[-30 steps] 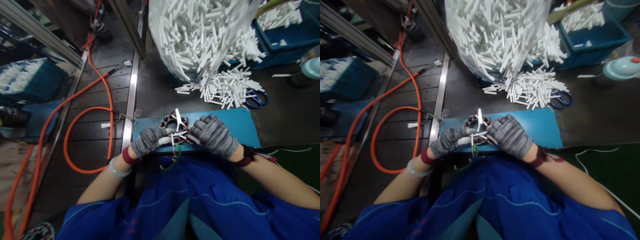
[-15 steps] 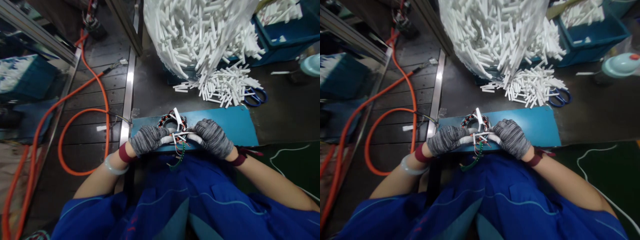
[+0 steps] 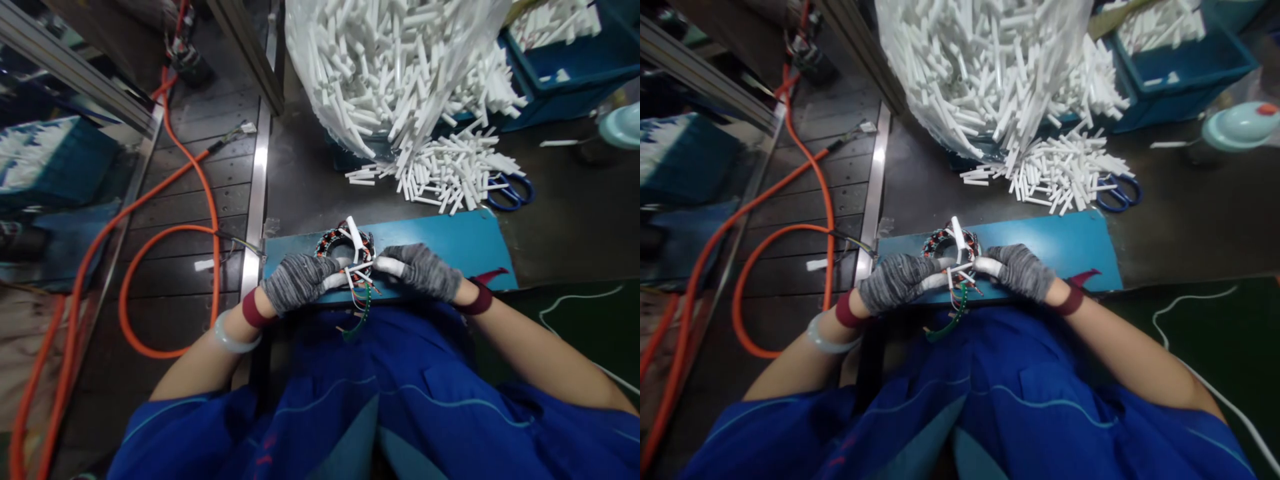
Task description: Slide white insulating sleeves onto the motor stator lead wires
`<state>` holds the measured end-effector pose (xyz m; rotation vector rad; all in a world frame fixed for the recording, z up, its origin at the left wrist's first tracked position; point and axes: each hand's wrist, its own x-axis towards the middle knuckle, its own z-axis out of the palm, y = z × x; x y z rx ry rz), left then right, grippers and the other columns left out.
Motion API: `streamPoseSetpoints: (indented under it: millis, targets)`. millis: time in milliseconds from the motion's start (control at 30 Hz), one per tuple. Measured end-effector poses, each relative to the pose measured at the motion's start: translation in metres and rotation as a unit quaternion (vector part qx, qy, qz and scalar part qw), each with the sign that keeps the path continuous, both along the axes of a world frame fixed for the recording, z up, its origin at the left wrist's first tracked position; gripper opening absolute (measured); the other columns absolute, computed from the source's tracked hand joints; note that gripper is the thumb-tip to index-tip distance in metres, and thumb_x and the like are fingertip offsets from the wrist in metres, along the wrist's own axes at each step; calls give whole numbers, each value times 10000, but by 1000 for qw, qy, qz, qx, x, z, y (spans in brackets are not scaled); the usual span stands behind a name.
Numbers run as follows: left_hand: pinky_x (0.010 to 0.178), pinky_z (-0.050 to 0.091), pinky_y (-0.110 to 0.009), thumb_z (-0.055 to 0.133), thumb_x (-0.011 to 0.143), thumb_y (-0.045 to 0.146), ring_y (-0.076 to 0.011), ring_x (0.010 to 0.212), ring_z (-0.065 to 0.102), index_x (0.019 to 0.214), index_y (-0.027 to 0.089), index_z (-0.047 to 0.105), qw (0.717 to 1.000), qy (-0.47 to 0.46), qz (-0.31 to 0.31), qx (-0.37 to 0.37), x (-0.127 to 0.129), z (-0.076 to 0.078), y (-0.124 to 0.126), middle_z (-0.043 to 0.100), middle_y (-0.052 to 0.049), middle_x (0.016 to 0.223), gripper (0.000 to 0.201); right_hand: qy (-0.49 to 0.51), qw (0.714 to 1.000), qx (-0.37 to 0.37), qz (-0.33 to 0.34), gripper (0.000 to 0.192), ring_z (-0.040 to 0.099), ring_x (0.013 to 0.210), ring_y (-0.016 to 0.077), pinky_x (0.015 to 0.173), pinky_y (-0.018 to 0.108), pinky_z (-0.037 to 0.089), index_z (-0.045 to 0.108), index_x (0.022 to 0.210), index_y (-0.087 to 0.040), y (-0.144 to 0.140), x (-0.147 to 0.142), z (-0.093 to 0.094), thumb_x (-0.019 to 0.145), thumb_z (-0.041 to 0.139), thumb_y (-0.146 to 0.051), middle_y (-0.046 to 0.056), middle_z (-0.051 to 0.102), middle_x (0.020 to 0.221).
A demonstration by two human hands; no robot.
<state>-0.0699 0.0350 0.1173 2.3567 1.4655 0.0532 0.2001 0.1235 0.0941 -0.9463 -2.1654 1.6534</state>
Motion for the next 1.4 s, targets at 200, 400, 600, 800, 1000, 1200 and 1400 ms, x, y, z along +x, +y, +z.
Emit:
streamPoseSetpoints:
  millis: [200,400,600,800,1000,1200,1400]
  targets:
    - [875,601,-309,400,1105,509,-219,1010,773,1364,230,704,996,49,-3,78,4,3,-8,806,-82,1155,486,-13,998,-52,-24,706,590,552,169,710,359,514,716,769,-206,-7,-6,-5,1012,338,-752,27,640,567]
    - [962,571,-508,634,998,487,-335,1119,718,1257,180,750,974,62,-47,214,7,-4,-19,796,-124,1169,418,-75,902,356,-231,502,704,856,266,816,404,513,768,962,-209,-48,23,-10,1055,454,-590,119,778,889]
    - [1113,499,-524,674,981,412,-288,1081,741,1114,179,782,965,26,-27,259,12,-15,-19,814,-103,1051,289,-32,941,319,-110,566,687,790,228,755,354,524,773,1019,-189,-61,-4,-40,1022,475,-671,86,767,849]
    - [1209,396,-587,648,996,364,-262,964,750,1049,218,761,965,43,21,260,23,-17,-25,804,-35,923,192,41,957,284,-35,402,595,709,181,677,324,474,761,1003,-250,-52,-12,-27,1096,396,-389,34,703,780]
    - [1120,468,-549,682,993,367,-271,922,745,1098,146,730,934,74,55,345,40,-28,-34,799,-81,912,249,-28,991,126,37,517,421,543,100,568,266,350,603,659,-196,-32,-2,-17,1062,461,-488,-38,498,567]
    - [1056,513,-497,734,963,356,-254,878,752,1081,135,702,914,43,80,396,48,-33,-32,791,-80,882,253,-134,978,160,8,468,537,644,135,655,292,399,720,805,-202,28,13,7,968,588,-620,-10,622,660]
    - [1048,516,-485,755,935,322,-237,859,747,1080,170,707,907,26,88,411,49,-36,-29,789,-45,864,216,-302,864,345,-207,318,608,1028,302,916,466,446,799,1017,-76,105,43,-11,880,760,-361,204,710,1080]
